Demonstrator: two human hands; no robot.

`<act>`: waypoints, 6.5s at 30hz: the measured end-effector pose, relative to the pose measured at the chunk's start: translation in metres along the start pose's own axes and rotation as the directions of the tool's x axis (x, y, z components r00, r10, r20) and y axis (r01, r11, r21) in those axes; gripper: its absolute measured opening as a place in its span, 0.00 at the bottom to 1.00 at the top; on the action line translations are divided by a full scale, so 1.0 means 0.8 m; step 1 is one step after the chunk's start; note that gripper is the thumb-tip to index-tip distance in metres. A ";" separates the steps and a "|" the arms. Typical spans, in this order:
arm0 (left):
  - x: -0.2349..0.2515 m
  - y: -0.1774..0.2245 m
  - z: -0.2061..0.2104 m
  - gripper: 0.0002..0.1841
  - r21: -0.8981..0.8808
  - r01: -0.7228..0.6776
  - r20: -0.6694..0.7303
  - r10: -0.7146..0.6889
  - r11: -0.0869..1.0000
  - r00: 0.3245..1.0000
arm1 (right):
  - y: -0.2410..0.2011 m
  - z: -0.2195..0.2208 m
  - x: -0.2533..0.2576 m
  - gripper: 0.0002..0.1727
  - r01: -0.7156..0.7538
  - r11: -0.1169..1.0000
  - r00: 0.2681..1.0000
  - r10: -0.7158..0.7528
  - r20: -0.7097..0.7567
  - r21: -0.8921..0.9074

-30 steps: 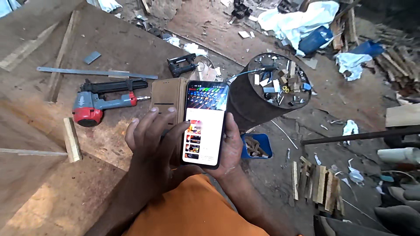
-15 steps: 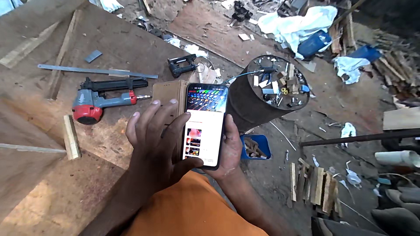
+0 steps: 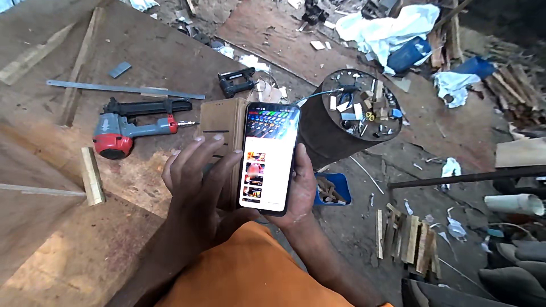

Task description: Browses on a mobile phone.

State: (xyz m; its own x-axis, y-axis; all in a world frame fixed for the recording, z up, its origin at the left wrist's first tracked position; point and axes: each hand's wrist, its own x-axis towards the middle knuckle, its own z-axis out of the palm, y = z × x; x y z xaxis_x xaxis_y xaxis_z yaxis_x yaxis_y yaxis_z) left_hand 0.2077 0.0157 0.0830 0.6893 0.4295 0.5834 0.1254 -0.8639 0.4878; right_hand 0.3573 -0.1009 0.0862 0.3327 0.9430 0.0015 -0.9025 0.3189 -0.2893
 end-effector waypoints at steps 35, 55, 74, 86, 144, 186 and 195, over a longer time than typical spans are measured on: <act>0.018 -0.016 0.009 0.42 0.126 -0.065 0.030 0.062 0.990 0.998 | -0.003 0.000 0.020 0.31 0.009 0.999 1.000 -0.009 -0.005 -0.032; -0.008 -0.012 0.005 0.39 0.005 -0.071 -0.015 0.071 0.997 0.997 | -0.007 -0.001 0.009 0.32 0.009 0.999 1.000 -0.010 -0.025 -0.037; -0.028 -0.011 -0.001 0.35 -0.059 -0.140 -0.058 0.137 0.988 0.989 | -0.001 0.000 0.012 0.32 0.016 0.999 0.999 -0.018 -0.033 -0.040; -0.025 -0.014 0.002 0.34 0.005 -0.163 -0.036 0.163 0.987 0.986 | -0.002 0.001 0.012 0.32 -0.005 1.000 1.000 0.005 -0.010 -0.009; -0.028 -0.014 0.001 0.30 -0.028 -0.168 -0.047 0.166 0.985 0.985 | 0.003 0.005 0.014 0.31 -0.005 0.998 1.000 0.004 -0.016 -0.067; 0.003 -0.019 -0.005 0.42 0.151 -0.037 0.016 0.035 0.988 0.999 | 0.010 0.007 0.020 0.31 -0.044 0.998 0.999 0.043 -0.015 -0.052; 0.011 -0.017 -0.006 0.42 0.141 -0.060 0.026 0.056 0.988 0.998 | 0.006 0.006 0.016 0.30 -0.039 0.998 0.999 0.040 0.022 -0.056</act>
State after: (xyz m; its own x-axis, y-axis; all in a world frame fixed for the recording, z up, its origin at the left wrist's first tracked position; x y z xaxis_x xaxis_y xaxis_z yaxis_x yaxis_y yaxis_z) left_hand 0.2089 0.0326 0.0847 0.7137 0.3730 0.5928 0.1831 -0.9163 0.3561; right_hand 0.3559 -0.0864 0.0894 0.2902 0.9569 0.0105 -0.8982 0.2761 -0.3422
